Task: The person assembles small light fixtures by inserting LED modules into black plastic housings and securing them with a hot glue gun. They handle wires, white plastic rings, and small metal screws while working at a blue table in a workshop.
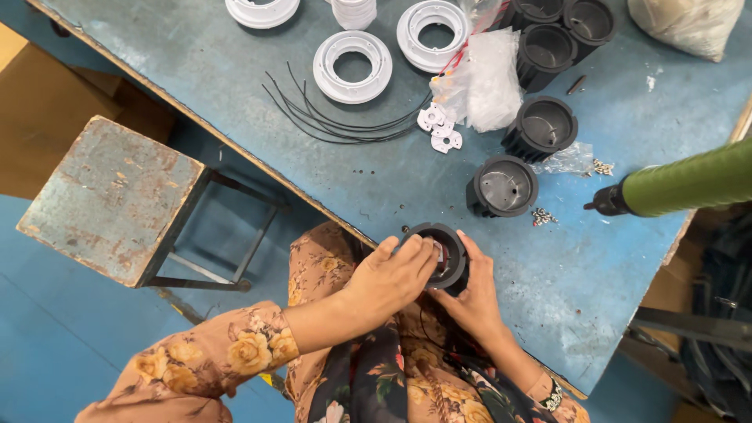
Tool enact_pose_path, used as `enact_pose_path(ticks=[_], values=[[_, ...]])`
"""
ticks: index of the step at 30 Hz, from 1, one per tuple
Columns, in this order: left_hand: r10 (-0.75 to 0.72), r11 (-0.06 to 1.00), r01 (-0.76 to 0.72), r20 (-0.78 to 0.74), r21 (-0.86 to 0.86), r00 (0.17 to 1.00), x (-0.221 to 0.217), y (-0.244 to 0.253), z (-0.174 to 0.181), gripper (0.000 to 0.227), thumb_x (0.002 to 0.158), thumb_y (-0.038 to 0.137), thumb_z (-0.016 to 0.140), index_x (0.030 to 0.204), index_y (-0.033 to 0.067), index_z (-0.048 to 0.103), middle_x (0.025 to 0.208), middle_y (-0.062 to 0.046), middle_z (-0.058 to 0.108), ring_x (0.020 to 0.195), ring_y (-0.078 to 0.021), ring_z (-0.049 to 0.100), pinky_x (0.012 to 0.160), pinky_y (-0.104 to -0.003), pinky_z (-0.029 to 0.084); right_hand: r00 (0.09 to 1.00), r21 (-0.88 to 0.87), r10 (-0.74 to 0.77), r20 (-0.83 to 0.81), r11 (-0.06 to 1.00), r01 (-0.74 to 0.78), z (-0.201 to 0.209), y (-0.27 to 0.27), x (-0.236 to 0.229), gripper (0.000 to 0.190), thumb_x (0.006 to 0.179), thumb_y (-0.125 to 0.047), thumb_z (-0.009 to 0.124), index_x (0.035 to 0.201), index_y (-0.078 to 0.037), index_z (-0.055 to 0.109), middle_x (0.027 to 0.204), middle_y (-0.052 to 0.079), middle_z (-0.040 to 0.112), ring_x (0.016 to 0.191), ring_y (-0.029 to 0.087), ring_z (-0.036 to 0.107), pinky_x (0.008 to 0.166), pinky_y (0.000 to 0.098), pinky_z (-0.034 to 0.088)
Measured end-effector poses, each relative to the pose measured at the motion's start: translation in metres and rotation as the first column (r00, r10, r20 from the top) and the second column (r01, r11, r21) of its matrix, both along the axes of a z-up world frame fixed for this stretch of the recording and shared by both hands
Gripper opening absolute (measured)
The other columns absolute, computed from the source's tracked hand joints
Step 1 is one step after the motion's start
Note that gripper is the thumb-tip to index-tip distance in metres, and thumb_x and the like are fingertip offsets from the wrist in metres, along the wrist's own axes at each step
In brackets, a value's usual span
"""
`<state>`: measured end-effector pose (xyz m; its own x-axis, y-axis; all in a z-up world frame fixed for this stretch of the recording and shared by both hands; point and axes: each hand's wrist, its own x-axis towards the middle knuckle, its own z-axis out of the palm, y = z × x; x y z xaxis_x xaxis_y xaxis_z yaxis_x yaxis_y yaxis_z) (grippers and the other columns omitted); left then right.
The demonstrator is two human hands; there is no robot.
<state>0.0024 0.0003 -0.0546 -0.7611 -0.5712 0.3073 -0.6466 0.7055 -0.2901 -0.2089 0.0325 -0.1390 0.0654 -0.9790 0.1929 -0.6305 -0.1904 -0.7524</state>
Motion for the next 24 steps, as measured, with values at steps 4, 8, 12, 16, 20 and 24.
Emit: enact_pose_path(ticks=[4, 8, 12, 16, 20, 24], values=[[0.028, 0.996, -0.025, -0.038, 0.082, 0.999, 0.009, 0.003, 0.005, 0.050, 0.090, 0.023, 0.058, 0.138, 0.0078, 0.061, 0.131, -0.006, 0.057, 0.133, -0.0218, 0.046, 0.108, -0.042, 0.027, 1.000, -0.024, 0.018, -0.007, 1.000, -0.018, 0.002, -0.002, 0.000, 0.106, 0.060, -0.015, 0.092, 0.150, -0.007, 0.037, 0.142, 0.016, 0.052, 0.123, 0.037, 0.050, 0.107, 0.0452, 0.041], [0.002, 0.999, -0.002, -0.003, 0.041, 1.000, 0.019, 0.003, 0.005, 0.052, 0.087, 0.023, 0.059, 0.136, 0.0067, 0.061, 0.135, -0.006, 0.056, 0.132, -0.0225, 0.045, 0.115, -0.045, 0.024, 1.000, 0.024, 0.026, 0.001, 0.999, -0.026, 0.004, -0.003, -0.001, 0.108, 0.055, -0.012, 0.091, 0.150, -0.006, 0.038, 0.141, 0.016, 0.052, 0.122, 0.038, 0.049, 0.106, 0.0453, 0.042], [-0.001, 1.000, 0.000, 0.017, 0.024, 1.000, 0.018, -0.001, 0.004, 0.050, 0.085, 0.023, 0.059, 0.132, 0.0047, 0.064, 0.137, -0.008, 0.055, 0.133, -0.0232, 0.046, 0.118, -0.048, 0.021, 0.999, 0.025, 0.033, -0.009, 0.999, -0.033, 0.005, -0.003, -0.001, 0.108, 0.055, -0.013, 0.092, 0.149, -0.006, 0.039, 0.142, 0.015, 0.052, 0.121, 0.038, 0.049, 0.105, 0.0455, 0.042], [0.011, 1.000, -0.011, 0.043, 0.010, 0.999, 0.012, -0.004, 0.009, 0.047, 0.085, 0.024, 0.059, 0.127, 0.0047, 0.067, 0.138, -0.008, 0.054, 0.136, -0.0242, 0.044, 0.120, -0.049, 0.019, 0.999, -0.004, 0.045, 0.002, 0.999, -0.045, 0.006, -0.004, -0.001, 0.107, 0.055, -0.013, 0.092, 0.148, -0.006, 0.039, 0.143, 0.015, 0.052, 0.122, 0.038, 0.049, 0.105, 0.0456, 0.043], [0.016, 1.000, -0.013, 0.136, -0.028, 0.991, 0.007, -0.005, 0.017, 0.049, 0.085, 0.026, 0.058, 0.127, 0.0043, 0.067, 0.140, -0.009, 0.054, 0.139, -0.0265, 0.040, 0.121, -0.051, 0.017, 0.998, -0.028, 0.059, -0.001, 0.998, -0.059, 0.005, -0.004, -0.002, 0.106, 0.055, -0.013, 0.092, 0.148, -0.006, 0.040, 0.145, 0.016, 0.051, 0.123, 0.039, 0.049, 0.105, 0.0459, 0.043], [-0.024, 1.000, 0.024, 0.325, 0.003, 0.946, 0.003, -0.006, 0.026, 0.052, 0.082, 0.028, 0.057, 0.125, 0.0015, 0.066, 0.141, -0.011, 0.053, 0.140, -0.0306, 0.036, 0.118, -0.051, 0.016, 0.999, -0.020, 0.043, 0.006, 0.999, -0.042, 0.006, -0.004, -0.001, 0.106, 0.058, -0.014, 0.092, 0.150, -0.007, 0.039, 0.142, 0.015, 0.053, 0.122, 0.039, 0.050, 0.105, 0.0459, 0.043]])
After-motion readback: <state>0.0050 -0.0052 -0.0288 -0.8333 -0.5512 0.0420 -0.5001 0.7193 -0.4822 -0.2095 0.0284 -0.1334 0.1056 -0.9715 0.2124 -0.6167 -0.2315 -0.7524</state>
